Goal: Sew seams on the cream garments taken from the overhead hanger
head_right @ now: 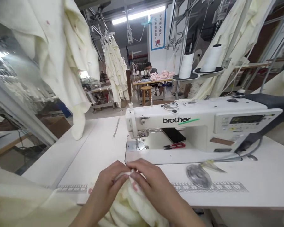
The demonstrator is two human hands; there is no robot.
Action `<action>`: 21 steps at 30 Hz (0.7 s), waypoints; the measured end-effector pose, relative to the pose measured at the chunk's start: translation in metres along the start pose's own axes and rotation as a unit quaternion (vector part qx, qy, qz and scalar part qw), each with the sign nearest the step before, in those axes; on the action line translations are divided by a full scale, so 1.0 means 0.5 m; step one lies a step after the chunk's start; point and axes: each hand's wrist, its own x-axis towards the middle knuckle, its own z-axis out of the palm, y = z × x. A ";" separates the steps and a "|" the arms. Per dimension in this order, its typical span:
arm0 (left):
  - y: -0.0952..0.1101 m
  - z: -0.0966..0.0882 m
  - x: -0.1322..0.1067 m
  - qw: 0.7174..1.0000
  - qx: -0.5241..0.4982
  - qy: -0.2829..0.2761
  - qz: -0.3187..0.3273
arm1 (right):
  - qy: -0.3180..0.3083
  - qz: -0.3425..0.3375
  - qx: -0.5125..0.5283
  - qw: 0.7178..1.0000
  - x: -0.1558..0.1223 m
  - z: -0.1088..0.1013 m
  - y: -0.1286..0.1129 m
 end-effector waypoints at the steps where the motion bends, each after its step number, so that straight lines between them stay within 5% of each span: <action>1: 0.000 0.001 -0.001 1.000 0.009 0.005 -0.008 | -0.018 0.014 0.001 1.000 0.006 0.000 -0.003; 6: 0.000 0.000 -0.008 0.998 0.059 -0.019 -0.019 | -0.092 0.117 0.089 0.985 0.039 -0.017 0.002; 12: -0.018 0.004 -0.017 0.999 0.023 -0.013 0.031 | -0.281 0.204 0.341 0.873 0.067 0.003 0.065; 18: -0.049 0.030 -0.029 0.999 -0.013 0.043 0.026 | -0.176 0.287 0.450 0.827 0.037 0.063 0.086; 21: -0.063 0.038 -0.031 0.994 0.006 0.111 -0.006 | -0.085 0.207 0.363 0.905 0.023 0.066 0.058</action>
